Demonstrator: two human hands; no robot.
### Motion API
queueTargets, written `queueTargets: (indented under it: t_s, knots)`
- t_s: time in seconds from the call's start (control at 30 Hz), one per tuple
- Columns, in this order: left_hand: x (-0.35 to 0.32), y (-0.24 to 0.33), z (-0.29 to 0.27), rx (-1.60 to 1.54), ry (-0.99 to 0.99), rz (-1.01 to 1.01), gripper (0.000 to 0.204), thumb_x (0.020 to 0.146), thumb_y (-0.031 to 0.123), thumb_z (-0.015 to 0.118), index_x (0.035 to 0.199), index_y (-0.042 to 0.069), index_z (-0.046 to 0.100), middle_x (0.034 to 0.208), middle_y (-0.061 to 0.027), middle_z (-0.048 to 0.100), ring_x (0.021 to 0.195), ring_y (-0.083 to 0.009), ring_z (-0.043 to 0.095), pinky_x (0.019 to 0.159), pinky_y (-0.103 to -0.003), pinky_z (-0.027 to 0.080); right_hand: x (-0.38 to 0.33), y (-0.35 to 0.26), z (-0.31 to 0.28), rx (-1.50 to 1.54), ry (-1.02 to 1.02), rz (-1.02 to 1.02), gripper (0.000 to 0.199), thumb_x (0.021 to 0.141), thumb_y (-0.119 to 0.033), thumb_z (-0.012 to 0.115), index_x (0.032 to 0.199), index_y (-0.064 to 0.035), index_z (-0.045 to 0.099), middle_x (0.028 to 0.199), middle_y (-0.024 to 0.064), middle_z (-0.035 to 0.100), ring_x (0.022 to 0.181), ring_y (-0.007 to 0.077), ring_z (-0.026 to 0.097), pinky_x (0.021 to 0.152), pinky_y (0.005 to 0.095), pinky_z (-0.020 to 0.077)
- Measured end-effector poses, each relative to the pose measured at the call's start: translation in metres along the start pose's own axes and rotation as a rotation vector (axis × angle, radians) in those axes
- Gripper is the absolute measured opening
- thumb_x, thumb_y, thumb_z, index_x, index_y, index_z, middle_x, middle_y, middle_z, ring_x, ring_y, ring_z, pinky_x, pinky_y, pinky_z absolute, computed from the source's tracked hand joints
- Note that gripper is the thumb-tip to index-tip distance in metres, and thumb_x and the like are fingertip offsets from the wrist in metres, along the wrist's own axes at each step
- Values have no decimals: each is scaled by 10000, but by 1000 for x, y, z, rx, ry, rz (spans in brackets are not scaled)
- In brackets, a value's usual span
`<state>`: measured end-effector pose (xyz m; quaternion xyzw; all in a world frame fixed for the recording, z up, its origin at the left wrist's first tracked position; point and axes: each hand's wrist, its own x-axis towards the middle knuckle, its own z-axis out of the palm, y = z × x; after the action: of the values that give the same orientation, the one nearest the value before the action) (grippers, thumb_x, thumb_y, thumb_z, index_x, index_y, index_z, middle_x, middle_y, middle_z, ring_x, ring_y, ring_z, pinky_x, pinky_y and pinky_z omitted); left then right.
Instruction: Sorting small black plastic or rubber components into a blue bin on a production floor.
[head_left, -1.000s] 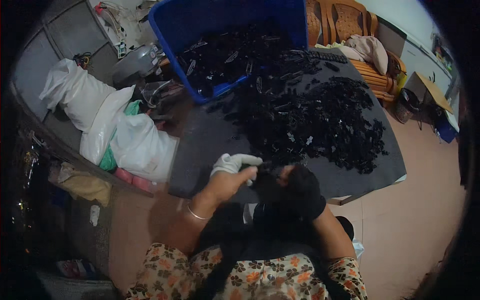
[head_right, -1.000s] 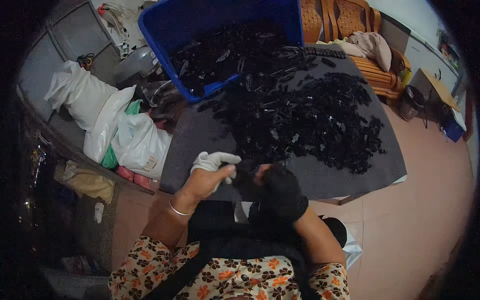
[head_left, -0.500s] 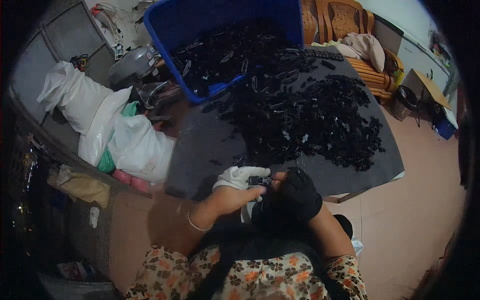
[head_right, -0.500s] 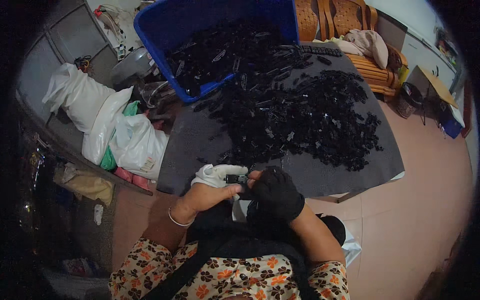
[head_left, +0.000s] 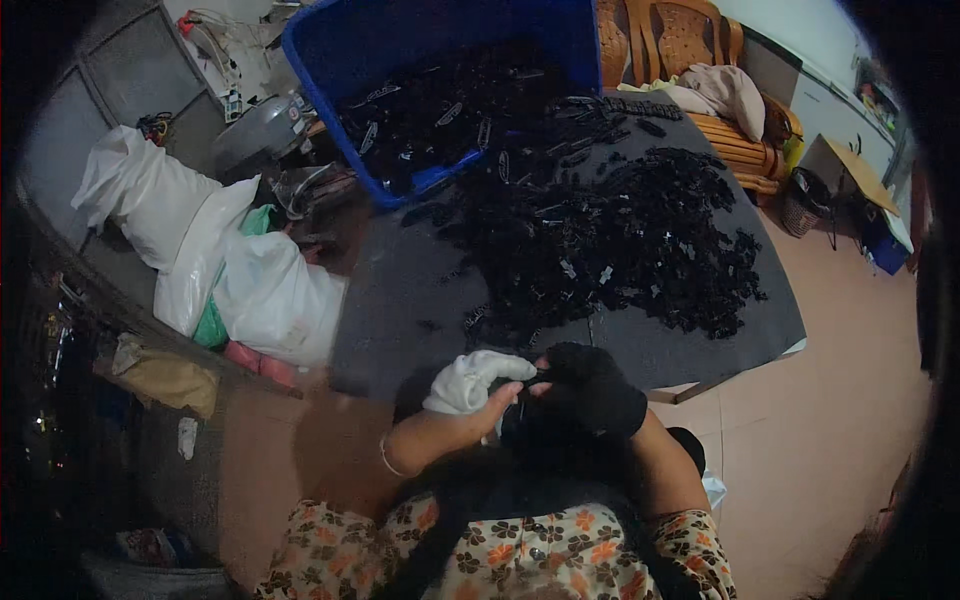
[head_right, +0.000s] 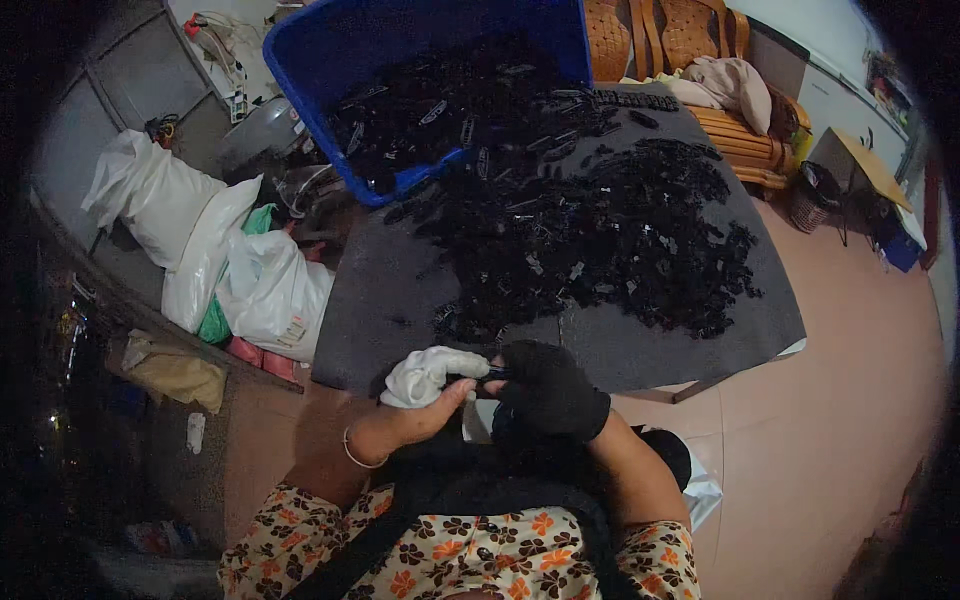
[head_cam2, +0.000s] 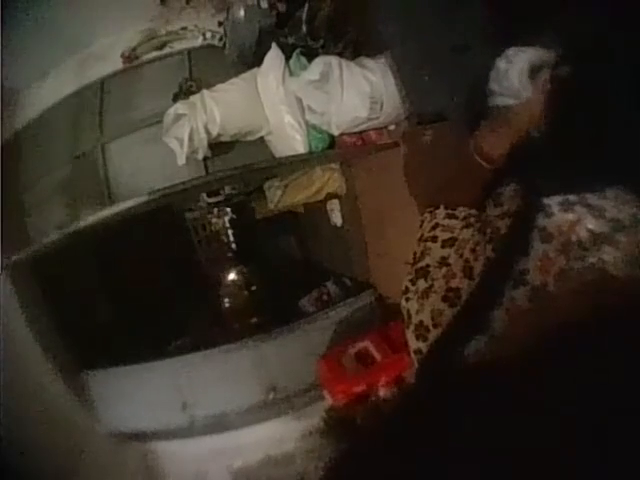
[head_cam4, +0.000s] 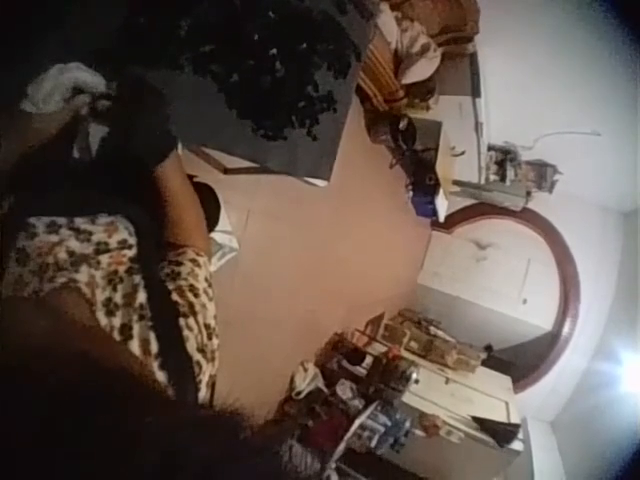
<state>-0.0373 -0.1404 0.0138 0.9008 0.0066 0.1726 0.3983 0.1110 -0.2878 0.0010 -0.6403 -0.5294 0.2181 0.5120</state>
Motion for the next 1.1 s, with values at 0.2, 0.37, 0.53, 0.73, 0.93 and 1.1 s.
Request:
queueTargets:
  t_s: [0.2, 0.37, 0.53, 0.73, 0.93, 1.1]
  knots:
    - [42, -17, -31, 477, 97, 183, 370, 798, 179, 645, 1136, 59, 554, 1181, -194, 522, 1101, -332, 511, 873, -396, 458, -1, 5, -39, -238, -298, 13, 307, 755, -246, 692, 996, -64, 638, 872, 161, 638, 819, 301, 625, 729, 361, 485]
    - [124, -33, -42, 773, 63, 38, 358, 755, 139, 593, 1113, 149, 583, 1114, -174, 556, 1015, -376, 531, 848, -401, 469, 8, 34, -36, -850, 366, -169, 275, 742, -228, 644, 969, -73, 627, 892, 157, 592, 801, 340, 584, 684, 415, 472]
    - [127, -63, -27, 660, 0, -274, 286, 769, 118, 581, 1053, 123, 617, 1023, -168, 596, 945, -367, 561, 811, -406, 480, 18, 42, -23, -775, 254, -116, 280, 722, -216, 629, 963, -75, 616, 895, 155, 570, 843, 340, 557, 688, 430, 459]
    - [69, -82, -32, -133, 155, -369, 281, 856, 74, 593, 1124, 5, 539, 854, -58, 604, 732, -114, 610, 588, -237, 491, 13, 13, -23, -877, 269, -174, 282, 711, -220, 645, 956, -82, 623, 881, 157, 577, 773, 339, 572, 665, 421, 470]
    - [50, -68, -31, -659, 276, -469, 262, 866, 50, 542, 1123, -4, 544, 842, -90, 616, 647, -140, 619, 515, -246, 499, 11, 45, -17, -467, 181, -31, 337, 714, -158, 648, 1029, -52, 592, 885, 154, 600, 788, 325, 599, 681, 390, 488]
    - [47, -43, -25, -914, 293, -406, 285, 884, 43, 494, 1164, 2, 531, 909, -90, 628, 632, -135, 623, 478, -219, 500, 10, 19, -8, -241, 218, -173, 216, 719, -55, 632, 931, -38, 590, 849, 134, 598, 755, 296, 609, 667, 342, 493]
